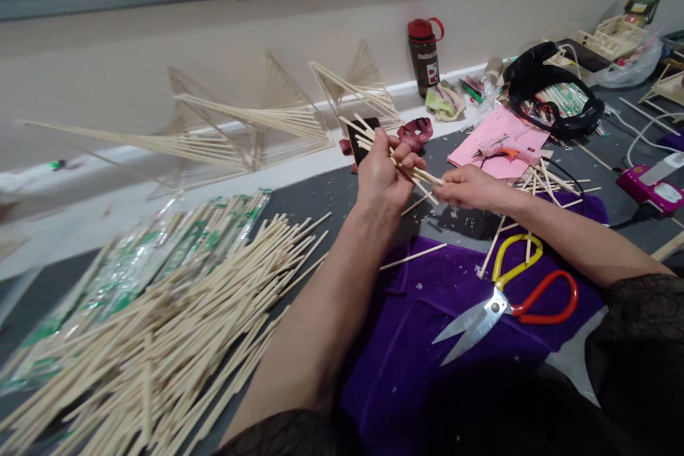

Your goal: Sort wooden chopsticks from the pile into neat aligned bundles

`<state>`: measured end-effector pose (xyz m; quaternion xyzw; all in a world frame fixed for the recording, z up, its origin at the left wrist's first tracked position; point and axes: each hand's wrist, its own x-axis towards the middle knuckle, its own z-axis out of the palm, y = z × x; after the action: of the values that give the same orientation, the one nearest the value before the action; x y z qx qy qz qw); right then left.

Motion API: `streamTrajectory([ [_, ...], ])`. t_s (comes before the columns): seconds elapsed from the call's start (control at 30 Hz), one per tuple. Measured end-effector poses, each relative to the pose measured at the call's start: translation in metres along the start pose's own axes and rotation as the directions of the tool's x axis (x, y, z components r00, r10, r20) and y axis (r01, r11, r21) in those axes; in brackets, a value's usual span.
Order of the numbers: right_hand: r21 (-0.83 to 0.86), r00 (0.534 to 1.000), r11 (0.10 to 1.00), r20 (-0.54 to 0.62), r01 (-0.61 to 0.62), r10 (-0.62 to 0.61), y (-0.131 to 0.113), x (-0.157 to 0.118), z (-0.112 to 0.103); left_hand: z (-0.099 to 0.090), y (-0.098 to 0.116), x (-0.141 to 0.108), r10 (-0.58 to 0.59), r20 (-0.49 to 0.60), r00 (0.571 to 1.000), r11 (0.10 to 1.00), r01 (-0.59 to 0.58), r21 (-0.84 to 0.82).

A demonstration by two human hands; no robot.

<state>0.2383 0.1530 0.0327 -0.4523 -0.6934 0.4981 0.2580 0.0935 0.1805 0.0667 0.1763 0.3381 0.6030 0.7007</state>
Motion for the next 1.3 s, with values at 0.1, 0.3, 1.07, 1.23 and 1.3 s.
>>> streamTrajectory([
  [0.1,-0.063,0.999,0.997,-0.039,-0.037,0.034,-0.003,-0.001,0.002,0.002,-0.002,0.000,0.053,-0.041,0.998,0.993,-0.057,-0.103],
  [0.3,-0.452,0.995,0.891,-0.097,-0.038,-0.007,-0.017,-0.006,0.005,0.009,-0.009,-0.005,0.153,-0.103,0.983,0.982,-0.162,-0.092],
  [1.07,-0.210,0.935,0.961,-0.267,0.180,-0.233,-0.005,0.000,0.010,0.041,-0.029,-0.035,0.414,-0.003,0.910,0.885,-0.402,0.235],
  [1.23,-0.136,0.934,0.969,-0.266,0.207,-0.237,-0.010,-0.002,0.009,0.042,-0.026,-0.030,0.423,0.011,0.906,0.881,-0.415,0.226],
  [1.3,-0.001,0.961,0.991,-0.244,0.133,-0.129,-0.014,-0.003,0.008,0.041,-0.021,-0.027,0.494,0.018,0.869,0.849,-0.487,0.205],
])
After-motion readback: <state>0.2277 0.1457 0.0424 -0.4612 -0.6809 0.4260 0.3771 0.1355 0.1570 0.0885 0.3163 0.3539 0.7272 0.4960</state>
